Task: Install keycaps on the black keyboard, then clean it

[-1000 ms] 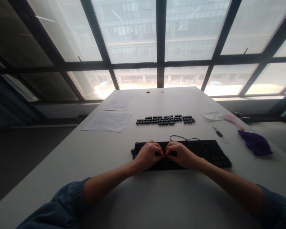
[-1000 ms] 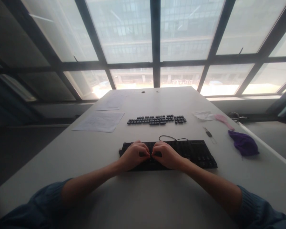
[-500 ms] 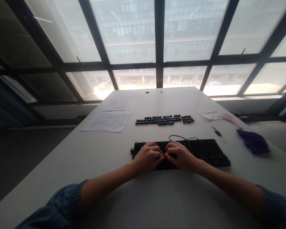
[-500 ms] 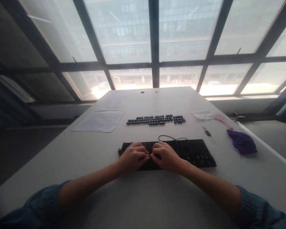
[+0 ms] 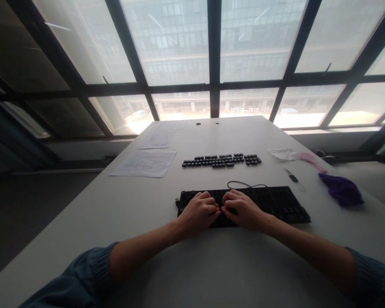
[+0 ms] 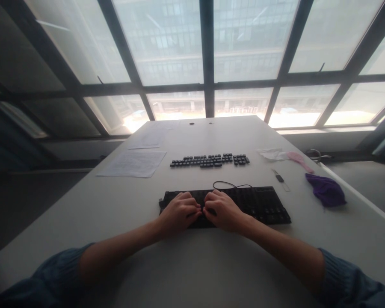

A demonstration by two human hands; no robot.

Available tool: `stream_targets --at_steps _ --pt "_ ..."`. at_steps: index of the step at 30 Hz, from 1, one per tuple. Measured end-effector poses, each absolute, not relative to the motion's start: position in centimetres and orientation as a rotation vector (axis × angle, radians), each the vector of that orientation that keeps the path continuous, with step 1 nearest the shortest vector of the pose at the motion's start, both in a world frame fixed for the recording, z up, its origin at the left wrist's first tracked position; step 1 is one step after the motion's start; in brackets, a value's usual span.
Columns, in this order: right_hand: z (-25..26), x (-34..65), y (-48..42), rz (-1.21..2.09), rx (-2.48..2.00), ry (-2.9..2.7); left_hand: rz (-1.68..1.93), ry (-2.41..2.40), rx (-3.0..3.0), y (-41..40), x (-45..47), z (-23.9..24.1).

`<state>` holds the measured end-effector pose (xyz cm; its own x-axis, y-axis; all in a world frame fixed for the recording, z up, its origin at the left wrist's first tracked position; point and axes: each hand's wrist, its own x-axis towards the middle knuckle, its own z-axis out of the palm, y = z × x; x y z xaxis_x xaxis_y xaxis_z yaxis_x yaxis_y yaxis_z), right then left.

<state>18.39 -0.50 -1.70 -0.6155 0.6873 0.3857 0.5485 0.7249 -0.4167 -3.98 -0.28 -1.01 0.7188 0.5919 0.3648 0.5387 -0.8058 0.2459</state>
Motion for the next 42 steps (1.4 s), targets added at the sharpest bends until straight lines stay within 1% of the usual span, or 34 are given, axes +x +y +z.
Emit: stream_targets --at_steps 6,9,13,15,17,20,25,30,39,42 --pt "-0.9 18.8 -0.4 0.436 -0.954 -2.361 0.715 0.974 2.604 0.2 -4.2 0.2" --pt "0.0 19.4 1.3 0.414 -1.047 -2.260 0.810 1.085 2.568 2.4 -4.5 1.3" --pt "1.0 19.6 6.7 0.238 -1.266 -2.206 0.903 1.264 2.598 8.5 -4.1 2.2" --pt "1.0 19.1 9.8 0.100 -1.358 -2.247 0.844 1.376 2.628 11.8 -3.5 2.1" --pt "0.9 18.3 12.5 -0.038 -1.465 -2.317 0.712 1.523 2.651 14.5 -2.8 1.7" --pt "0.2 16.9 15.0 -0.136 -1.512 -2.405 0.626 1.590 2.671 16.6 -1.8 0.7" --pt "-1.1 15.7 16.4 -0.167 -1.471 -2.470 0.545 1.584 2.715 17.4 -1.2 -0.8" --pt "-1.5 15.7 16.7 -0.179 -1.392 -2.520 0.508 1.543 2.725 17.4 -1.0 -1.3" --pt "-1.1 16.3 15.0 -0.137 -1.277 -2.509 0.563 1.554 2.600 16.0 -1.5 0.1" --pt "-0.9 17.6 12.8 -0.003 -1.241 -2.367 0.626 1.491 2.520 14.0 -1.9 1.2"
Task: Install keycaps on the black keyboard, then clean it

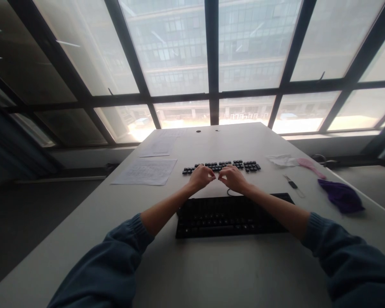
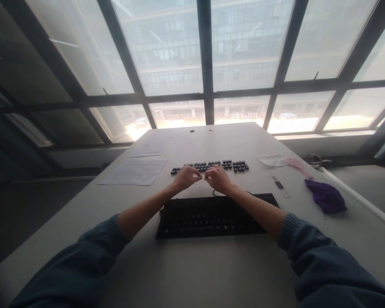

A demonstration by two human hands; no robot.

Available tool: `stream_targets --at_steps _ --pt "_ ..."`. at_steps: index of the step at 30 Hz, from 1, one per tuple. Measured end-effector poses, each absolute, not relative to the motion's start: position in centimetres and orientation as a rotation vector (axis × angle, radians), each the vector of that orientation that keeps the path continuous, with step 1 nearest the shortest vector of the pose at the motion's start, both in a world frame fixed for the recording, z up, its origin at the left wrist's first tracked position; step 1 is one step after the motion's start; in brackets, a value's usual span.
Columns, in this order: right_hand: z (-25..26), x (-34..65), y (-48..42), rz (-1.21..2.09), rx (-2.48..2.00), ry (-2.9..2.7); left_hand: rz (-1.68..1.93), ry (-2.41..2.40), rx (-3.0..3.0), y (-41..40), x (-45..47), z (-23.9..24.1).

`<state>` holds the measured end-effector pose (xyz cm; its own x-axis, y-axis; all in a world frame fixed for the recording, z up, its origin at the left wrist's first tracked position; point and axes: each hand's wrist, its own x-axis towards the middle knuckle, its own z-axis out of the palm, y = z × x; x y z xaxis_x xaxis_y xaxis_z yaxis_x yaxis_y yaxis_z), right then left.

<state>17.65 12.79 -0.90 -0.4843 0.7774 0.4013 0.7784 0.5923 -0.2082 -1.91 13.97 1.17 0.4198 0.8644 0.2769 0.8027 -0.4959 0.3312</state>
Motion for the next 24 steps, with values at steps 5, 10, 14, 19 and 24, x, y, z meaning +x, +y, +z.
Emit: stream_targets --at_steps 5,10,14,19,24 --pt "-0.8 21.1 7.0 0.449 -1.150 -2.102 0.763 1.224 2.304 7.8 -1.9 2.1" --pt "-1.2 22.6 2.1 0.751 -1.100 -2.064 0.700 1.091 2.195 2.8 -1.2 1.4" --pt "-1.5 22.3 0.8 0.802 -1.061 -2.118 0.667 1.081 2.162 1.8 -0.9 0.6" --pt "-1.7 22.1 0.9 0.815 -1.041 -2.130 0.637 1.119 2.181 1.9 -0.8 -0.2" --pt "-1.7 22.2 0.7 0.769 -1.016 -2.176 0.666 1.086 2.256 1.6 -0.7 -0.5"
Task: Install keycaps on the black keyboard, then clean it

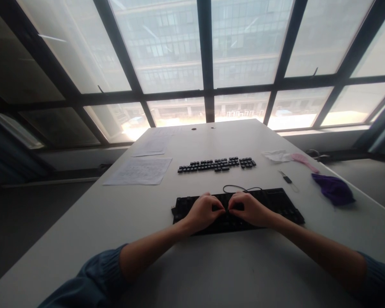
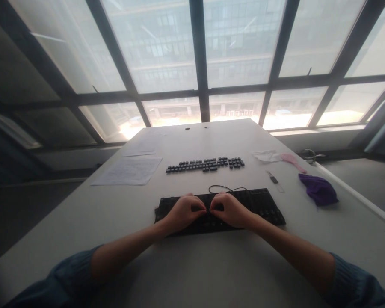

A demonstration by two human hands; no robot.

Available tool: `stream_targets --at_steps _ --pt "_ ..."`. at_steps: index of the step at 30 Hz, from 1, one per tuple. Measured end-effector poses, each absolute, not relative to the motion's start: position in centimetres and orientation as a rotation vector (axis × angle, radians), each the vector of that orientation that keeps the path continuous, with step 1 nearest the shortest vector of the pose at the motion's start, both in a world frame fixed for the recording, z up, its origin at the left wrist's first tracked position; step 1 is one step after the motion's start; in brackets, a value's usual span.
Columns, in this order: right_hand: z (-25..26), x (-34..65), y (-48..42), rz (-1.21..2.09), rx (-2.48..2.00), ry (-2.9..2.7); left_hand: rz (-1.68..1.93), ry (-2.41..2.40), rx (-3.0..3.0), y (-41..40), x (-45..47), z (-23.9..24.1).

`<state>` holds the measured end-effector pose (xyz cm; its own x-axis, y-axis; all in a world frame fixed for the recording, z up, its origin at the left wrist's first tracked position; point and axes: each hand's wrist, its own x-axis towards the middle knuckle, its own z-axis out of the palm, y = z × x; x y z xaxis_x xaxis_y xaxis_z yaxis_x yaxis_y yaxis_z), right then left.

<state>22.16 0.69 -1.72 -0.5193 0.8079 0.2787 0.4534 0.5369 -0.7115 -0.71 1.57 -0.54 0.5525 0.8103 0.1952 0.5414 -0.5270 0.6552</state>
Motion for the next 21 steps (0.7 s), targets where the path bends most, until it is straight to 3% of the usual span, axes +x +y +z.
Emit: stream_targets --at_steps 21 --pt "-1.5 22.2 -0.3 0.464 -0.920 -2.330 0.668 0.858 2.815 -0.2 -0.3 0.1"
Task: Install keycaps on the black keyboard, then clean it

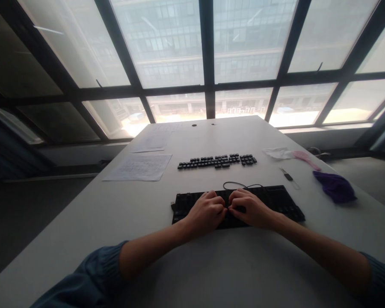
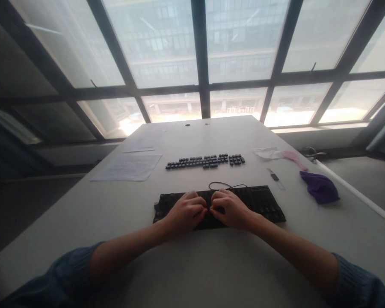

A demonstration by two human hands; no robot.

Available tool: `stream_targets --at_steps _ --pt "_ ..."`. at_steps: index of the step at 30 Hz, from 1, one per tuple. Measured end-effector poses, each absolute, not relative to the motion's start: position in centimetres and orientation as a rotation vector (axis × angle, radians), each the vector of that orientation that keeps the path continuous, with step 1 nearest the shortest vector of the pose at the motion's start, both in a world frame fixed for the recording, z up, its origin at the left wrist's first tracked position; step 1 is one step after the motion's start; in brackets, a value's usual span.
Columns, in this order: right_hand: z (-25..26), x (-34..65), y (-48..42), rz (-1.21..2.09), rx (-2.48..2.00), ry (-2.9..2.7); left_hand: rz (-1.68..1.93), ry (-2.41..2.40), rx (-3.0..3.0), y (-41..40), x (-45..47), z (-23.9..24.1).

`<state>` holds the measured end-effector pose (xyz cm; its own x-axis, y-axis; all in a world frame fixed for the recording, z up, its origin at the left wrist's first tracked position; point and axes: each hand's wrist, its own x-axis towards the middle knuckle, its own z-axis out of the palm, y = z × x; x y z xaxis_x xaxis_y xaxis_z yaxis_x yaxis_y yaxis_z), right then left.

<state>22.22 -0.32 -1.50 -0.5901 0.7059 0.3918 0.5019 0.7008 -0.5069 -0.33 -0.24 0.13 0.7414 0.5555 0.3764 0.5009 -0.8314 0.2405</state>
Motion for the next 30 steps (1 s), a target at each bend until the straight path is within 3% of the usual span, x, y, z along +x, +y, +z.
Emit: stream_targets --at_steps 30 --pt "-1.7 22.1 -0.4 0.407 -0.939 -2.357 0.636 0.856 2.778 -0.1 -0.4 -0.7"
